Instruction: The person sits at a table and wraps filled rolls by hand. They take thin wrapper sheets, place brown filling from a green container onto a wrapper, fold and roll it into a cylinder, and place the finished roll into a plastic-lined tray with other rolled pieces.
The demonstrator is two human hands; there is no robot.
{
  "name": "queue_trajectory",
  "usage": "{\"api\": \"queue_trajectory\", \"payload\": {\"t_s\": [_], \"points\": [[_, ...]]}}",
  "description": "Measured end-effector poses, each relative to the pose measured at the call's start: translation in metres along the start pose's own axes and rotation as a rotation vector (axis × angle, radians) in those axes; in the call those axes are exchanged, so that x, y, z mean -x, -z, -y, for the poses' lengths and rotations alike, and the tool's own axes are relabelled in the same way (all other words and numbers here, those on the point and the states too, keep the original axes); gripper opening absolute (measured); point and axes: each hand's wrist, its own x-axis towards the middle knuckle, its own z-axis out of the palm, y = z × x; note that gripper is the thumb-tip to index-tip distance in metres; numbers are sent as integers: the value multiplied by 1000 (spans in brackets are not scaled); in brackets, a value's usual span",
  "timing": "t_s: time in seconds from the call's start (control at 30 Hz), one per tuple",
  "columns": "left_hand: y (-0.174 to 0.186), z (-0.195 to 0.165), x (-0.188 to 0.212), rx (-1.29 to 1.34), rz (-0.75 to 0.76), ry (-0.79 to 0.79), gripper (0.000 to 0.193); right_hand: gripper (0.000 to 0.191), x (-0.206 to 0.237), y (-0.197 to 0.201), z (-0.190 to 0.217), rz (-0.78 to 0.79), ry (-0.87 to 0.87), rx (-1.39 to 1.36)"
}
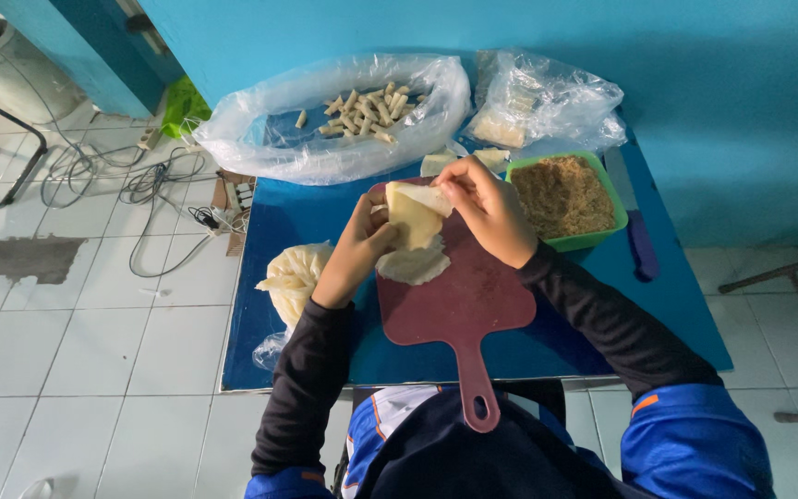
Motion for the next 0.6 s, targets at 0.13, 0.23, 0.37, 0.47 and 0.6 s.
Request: {"api": "queue_trajectory", "payload": {"t_s": [0.13,0.23,0.37,0.47,0.6], "points": [[3,11,-4,-70,12,19,46,11,2,-3,-14,42,-62,-26],[6,25,-10,-34,41,-29,43,12,0,0,-24,18,-184,-300],[12,37,-13,111,-24,28,45,11,-5,8,-33,-76,-380,-817],[20,32,-11,88,-103,34,52,11,-8,14,-35,-125,-382,-893],[17,17,-8,307,-59,115,51,12,-12,19,-25,-171,-287,-786]]}}
